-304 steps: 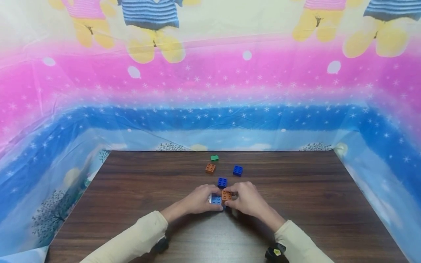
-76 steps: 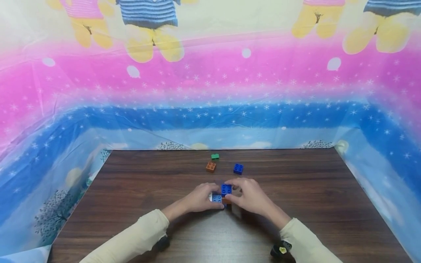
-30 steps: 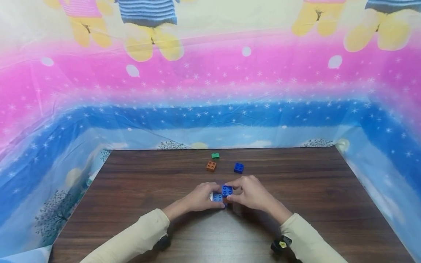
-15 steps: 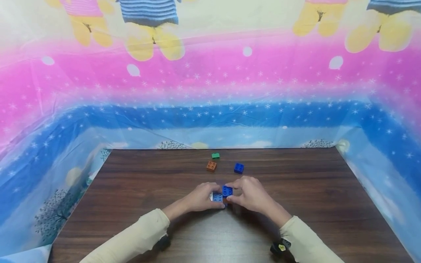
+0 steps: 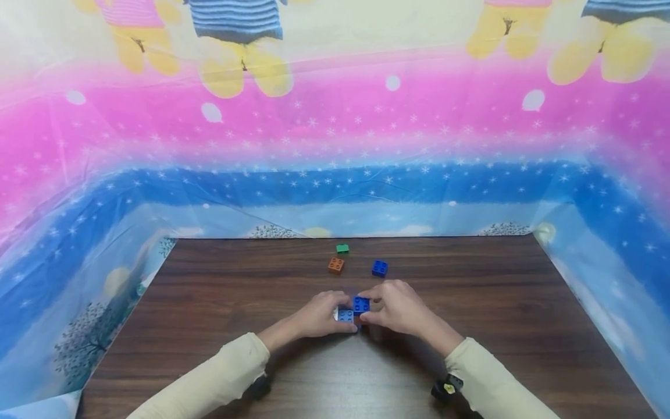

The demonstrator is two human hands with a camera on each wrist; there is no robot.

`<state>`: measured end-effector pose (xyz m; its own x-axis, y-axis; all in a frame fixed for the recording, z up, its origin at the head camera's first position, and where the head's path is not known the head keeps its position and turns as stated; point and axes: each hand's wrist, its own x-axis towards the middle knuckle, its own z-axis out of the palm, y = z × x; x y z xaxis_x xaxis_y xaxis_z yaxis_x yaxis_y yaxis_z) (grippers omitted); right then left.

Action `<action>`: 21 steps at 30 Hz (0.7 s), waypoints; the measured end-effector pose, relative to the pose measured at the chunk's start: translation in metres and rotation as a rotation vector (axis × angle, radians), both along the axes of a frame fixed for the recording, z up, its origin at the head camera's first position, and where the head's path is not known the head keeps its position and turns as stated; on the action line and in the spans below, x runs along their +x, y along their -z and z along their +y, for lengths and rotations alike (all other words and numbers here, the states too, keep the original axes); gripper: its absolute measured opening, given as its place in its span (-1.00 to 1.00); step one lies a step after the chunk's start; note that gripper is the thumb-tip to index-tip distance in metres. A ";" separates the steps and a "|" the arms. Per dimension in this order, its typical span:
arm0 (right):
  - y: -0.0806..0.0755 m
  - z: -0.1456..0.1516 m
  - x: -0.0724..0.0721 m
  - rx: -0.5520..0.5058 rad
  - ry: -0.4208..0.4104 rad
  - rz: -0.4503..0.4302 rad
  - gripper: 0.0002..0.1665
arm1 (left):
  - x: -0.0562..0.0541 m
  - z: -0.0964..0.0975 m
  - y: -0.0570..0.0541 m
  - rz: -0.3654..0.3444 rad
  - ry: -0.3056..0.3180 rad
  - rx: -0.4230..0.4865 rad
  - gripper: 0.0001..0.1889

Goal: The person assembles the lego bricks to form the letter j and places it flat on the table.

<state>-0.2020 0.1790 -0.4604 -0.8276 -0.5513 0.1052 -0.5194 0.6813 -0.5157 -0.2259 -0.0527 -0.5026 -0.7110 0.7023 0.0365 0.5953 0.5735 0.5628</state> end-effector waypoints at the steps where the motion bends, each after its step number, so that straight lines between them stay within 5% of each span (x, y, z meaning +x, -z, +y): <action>1: 0.000 0.000 0.000 -0.006 0.002 -0.002 -0.55 | 0.000 0.000 0.000 -0.001 -0.004 -0.002 -0.63; 21: 0.008 0.015 -0.005 -0.126 0.006 -0.035 -0.48 | -0.001 0.000 0.005 0.003 -0.011 0.003 -0.61</action>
